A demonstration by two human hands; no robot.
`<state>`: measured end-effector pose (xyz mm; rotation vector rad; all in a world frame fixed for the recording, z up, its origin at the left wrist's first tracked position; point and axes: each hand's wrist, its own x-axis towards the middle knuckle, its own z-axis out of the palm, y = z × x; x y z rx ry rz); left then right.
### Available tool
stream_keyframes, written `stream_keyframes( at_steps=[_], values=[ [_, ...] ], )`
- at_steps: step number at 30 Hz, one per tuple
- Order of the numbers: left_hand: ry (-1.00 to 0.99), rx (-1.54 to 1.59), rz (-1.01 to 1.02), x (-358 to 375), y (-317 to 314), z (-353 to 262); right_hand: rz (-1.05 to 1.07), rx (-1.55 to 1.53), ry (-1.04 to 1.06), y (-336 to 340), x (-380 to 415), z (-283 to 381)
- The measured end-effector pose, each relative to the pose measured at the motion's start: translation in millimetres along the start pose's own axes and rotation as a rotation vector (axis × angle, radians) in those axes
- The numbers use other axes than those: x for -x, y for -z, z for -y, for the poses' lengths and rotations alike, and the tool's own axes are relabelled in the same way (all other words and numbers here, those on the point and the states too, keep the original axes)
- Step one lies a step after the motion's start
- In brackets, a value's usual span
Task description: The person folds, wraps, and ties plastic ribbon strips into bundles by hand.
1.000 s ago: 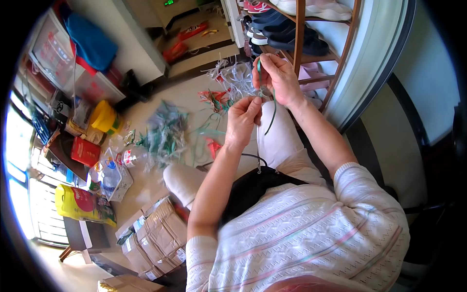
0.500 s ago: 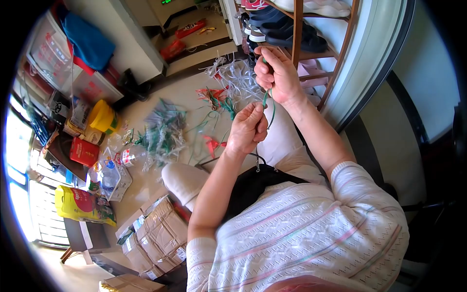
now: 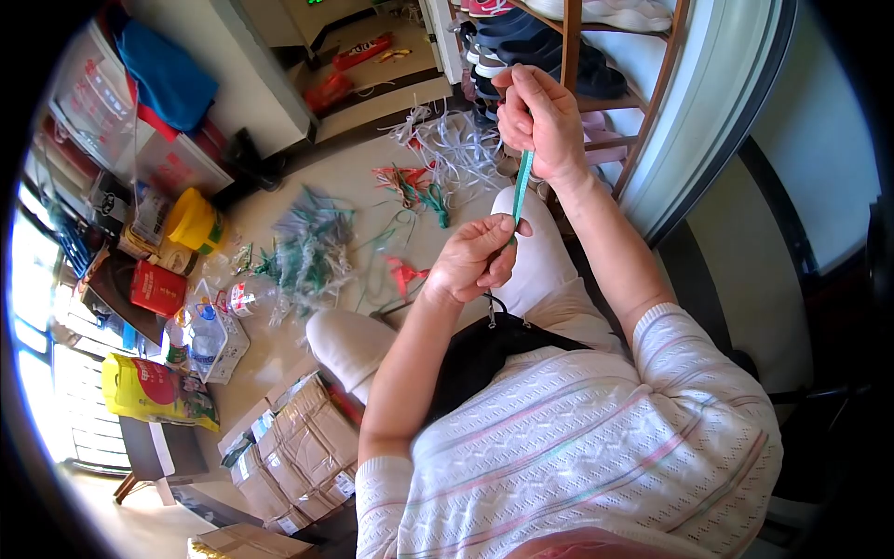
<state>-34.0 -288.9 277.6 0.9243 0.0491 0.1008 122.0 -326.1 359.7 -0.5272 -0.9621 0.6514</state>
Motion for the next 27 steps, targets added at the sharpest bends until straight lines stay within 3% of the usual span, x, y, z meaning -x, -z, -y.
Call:
stream_keyframes(
  at_steps=[7,15,18,19,20,22,25,27],
  values=[
    [-0.131,-0.451,-0.272,8,-11,-12,-0.189,0.090,0.038,8,-4,1],
    [-0.270,-0.870,-0.250,15,-30,-18,-0.227,0.072,-0.044,22,-2,-5],
    [-0.186,-0.783,-0.309,17,-25,-26,-0.128,0.247,-0.071,29,-5,-9],
    [-0.142,-0.731,-0.326,17,-23,-29,0.013,0.664,0.100,34,-8,-13],
    [-0.119,-0.708,-0.338,18,-22,-32,0.072,1.027,0.121,37,-6,-14],
    [-0.070,-0.658,-0.360,19,-19,-35,0.305,1.586,0.713,25,-6,-3],
    [-0.069,-0.492,-0.372,16,-5,-34,0.544,1.361,0.560,7,6,-2],
    [-0.084,-0.378,-0.376,19,-3,-36,0.718,1.359,0.258,-7,28,-3]
  ],
)
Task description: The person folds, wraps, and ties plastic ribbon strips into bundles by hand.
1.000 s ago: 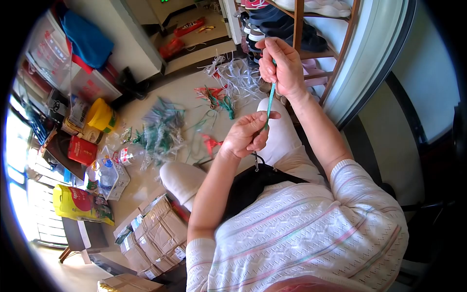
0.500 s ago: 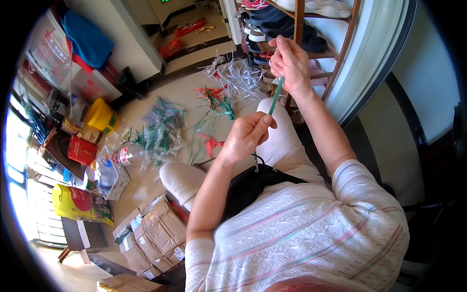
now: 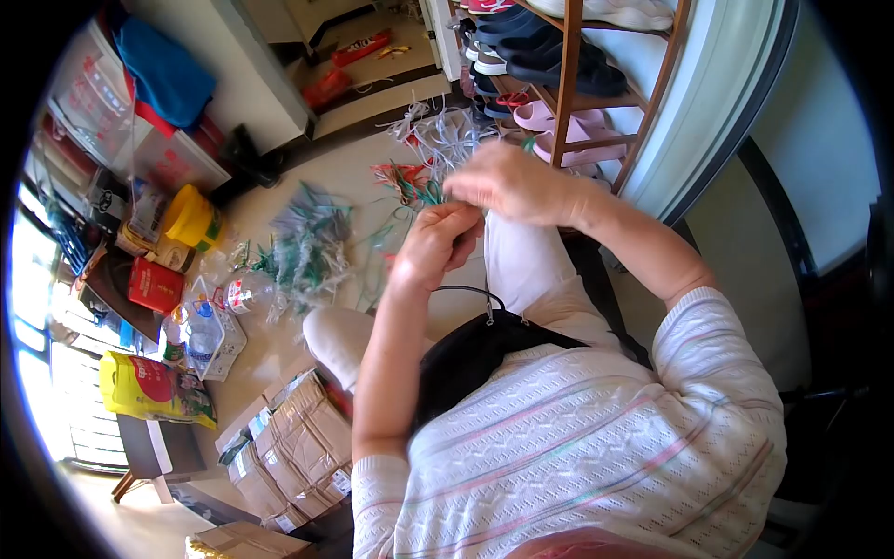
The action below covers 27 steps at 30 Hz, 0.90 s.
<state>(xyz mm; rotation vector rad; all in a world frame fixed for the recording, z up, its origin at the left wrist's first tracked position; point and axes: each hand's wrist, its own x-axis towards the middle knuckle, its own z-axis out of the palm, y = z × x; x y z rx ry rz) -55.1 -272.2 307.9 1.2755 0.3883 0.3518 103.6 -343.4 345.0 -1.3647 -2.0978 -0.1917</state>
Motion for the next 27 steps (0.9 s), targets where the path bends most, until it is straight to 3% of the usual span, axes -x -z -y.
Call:
stream_keyframes(
  at_steps=[1,4,7,10,13,16,22,27],
  values=[
    [0.005,0.031,0.035,1,3,-1,0.143,-0.087,-0.081,-6,3,4],
    [0.004,0.097,0.088,4,14,-1,0.154,-0.279,-0.177,-7,9,1],
    [-0.072,-0.174,0.081,9,18,-6,0.291,-0.287,-0.195,0,13,3],
    [-0.196,-0.223,0.039,12,20,-7,0.309,-0.368,-0.143,8,16,7],
    [-0.163,-0.184,0.010,17,26,-10,0.303,-0.331,-0.114,9,21,9],
    [-0.165,-0.195,0.032,16,28,-9,0.269,-0.369,-0.114,7,24,7],
    [-0.164,-0.011,-0.066,12,23,-6,0.006,-0.471,-0.231,1,26,8],
    [-0.203,0.261,0.009,9,19,-1,-0.177,-0.369,-0.169,-7,27,10]
  ],
)
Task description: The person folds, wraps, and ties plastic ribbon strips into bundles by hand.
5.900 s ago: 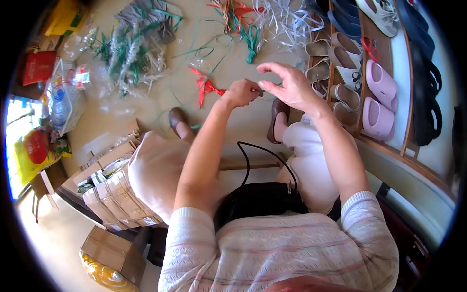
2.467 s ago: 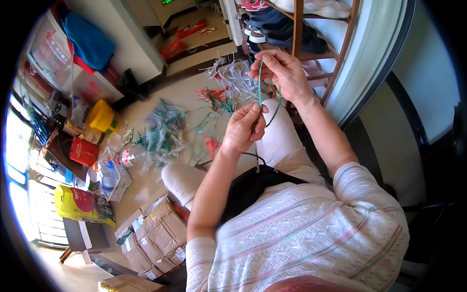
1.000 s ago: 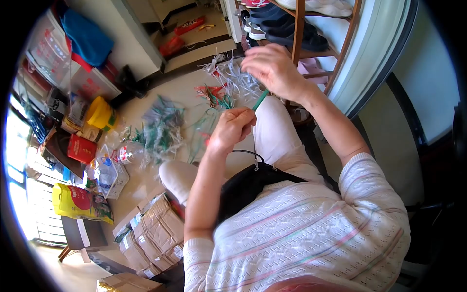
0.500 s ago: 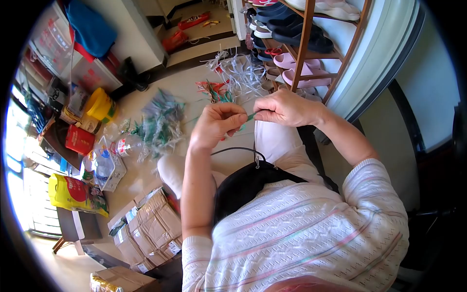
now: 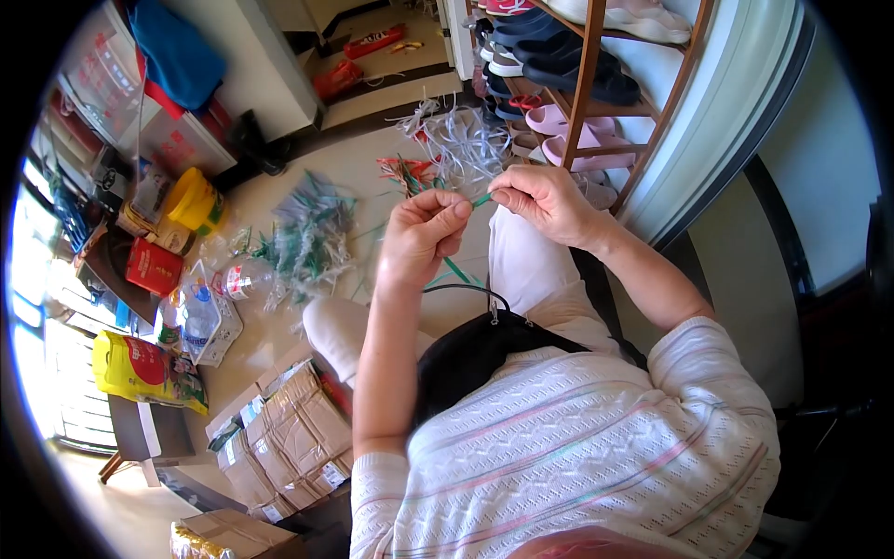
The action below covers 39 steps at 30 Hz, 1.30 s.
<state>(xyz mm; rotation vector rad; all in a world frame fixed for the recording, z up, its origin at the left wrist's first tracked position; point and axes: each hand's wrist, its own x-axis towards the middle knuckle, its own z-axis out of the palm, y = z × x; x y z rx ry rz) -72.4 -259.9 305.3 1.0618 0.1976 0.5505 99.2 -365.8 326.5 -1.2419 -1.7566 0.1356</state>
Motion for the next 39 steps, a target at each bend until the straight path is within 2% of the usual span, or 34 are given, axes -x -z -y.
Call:
stream_keyframes(
  at_steps=[4,7,10,15,19,22,23,27,29,30,31,32,34,39],
  values=[
    [-0.015,0.154,-0.027,-2,-1,8,-0.123,-0.072,-0.010,-9,1,-4],
    [-0.146,0.159,-0.144,-7,-12,16,-0.251,-0.296,-0.146,-27,2,-10],
    [-0.209,0.157,-0.288,-11,-17,22,-0.393,-0.513,-0.194,-47,-3,-13],
    [-0.202,0.293,-0.115,-13,-16,23,-0.425,-0.685,-0.251,-61,-14,-5],
    [-0.223,0.333,-0.161,-14,-17,20,-0.443,-0.832,-0.318,-68,-20,0],
    [-0.244,0.353,-0.150,-21,-10,26,-0.561,-0.811,-0.239,-84,-26,-6],
    [-0.258,0.342,-0.162,-25,-9,29,-0.584,-0.681,-0.197,-87,-29,-6],
    [-0.315,0.199,-0.177,-28,-11,32,-0.511,-0.872,-0.312,-81,-33,-2],
    [-0.303,0.082,-0.201,-25,-22,30,-0.521,-0.885,-0.395,-75,-35,0],
    [-0.294,0.024,-0.212,-23,-26,29,-0.509,-0.892,-0.366,-71,-36,-4],
    [-0.206,-0.050,-0.148,-23,-20,35,-0.497,-0.898,-0.337,-65,-38,-9],
    [-0.199,-0.124,-0.090,-20,-21,36,-0.484,-0.905,-0.307,-61,-40,-13],
    [-0.059,-0.051,0.097,-15,-21,40,-0.503,-1.044,-0.357,-47,-45,-4],
    [0.003,-0.218,0.089,-11,-30,36,-0.559,-1.035,-0.297,-35,-51,-9]
  ],
)
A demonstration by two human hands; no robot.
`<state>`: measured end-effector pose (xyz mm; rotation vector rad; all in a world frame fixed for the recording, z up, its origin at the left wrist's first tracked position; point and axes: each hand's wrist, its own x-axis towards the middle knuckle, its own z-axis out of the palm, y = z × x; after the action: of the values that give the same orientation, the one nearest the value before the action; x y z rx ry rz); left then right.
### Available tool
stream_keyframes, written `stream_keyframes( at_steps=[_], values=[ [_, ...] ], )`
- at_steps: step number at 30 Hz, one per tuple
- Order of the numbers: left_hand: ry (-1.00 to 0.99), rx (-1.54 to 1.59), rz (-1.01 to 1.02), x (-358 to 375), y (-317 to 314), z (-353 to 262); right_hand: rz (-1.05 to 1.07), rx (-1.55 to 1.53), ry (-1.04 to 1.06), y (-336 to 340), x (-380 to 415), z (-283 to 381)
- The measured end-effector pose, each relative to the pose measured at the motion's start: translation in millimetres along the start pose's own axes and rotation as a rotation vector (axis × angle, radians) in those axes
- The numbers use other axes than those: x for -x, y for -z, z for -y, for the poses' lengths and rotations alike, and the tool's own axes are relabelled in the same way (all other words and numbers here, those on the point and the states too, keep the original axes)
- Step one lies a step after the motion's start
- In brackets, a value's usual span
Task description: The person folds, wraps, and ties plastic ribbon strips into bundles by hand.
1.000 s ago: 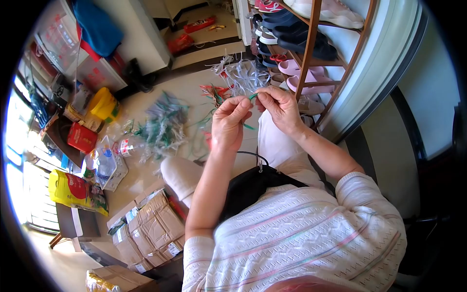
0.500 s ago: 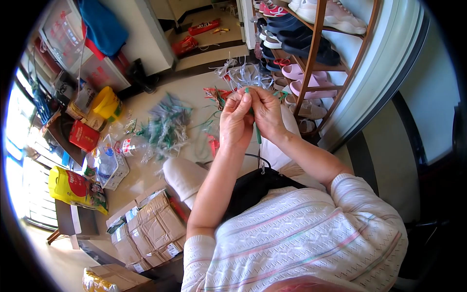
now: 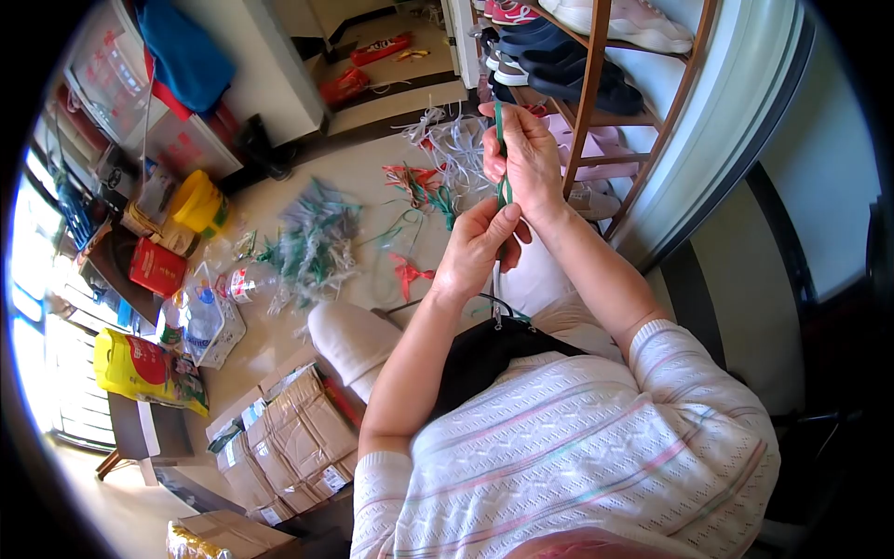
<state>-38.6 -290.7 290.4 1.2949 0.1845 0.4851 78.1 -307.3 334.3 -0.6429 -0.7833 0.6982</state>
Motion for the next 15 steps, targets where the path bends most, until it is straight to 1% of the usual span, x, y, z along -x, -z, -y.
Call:
stream_keyframes(
  at_steps=[4,7,10,11,13,14,15],
  values=[
    [0.009,-0.257,-0.111,3,-6,-7,-0.048,-0.077,-0.028,3,-2,3],
    [0.013,-0.355,-0.130,5,-4,-10,0.016,-0.105,-0.033,11,-2,4],
    [0.029,-0.374,-0.187,4,6,-9,0.186,0.089,-0.012,30,-12,3],
    [0.017,-0.434,-0.212,4,11,-9,0.202,0.237,-0.012,36,-18,9],
    [-0.005,-0.552,-0.264,3,26,-8,0.263,0.641,0.308,39,-28,35],
    [-0.038,-0.655,-0.260,1,34,-5,0.249,0.694,0.457,33,-25,49],
    [-0.071,-0.775,-0.271,0,34,-7,0.355,0.775,0.393,19,-14,66]
  ],
)
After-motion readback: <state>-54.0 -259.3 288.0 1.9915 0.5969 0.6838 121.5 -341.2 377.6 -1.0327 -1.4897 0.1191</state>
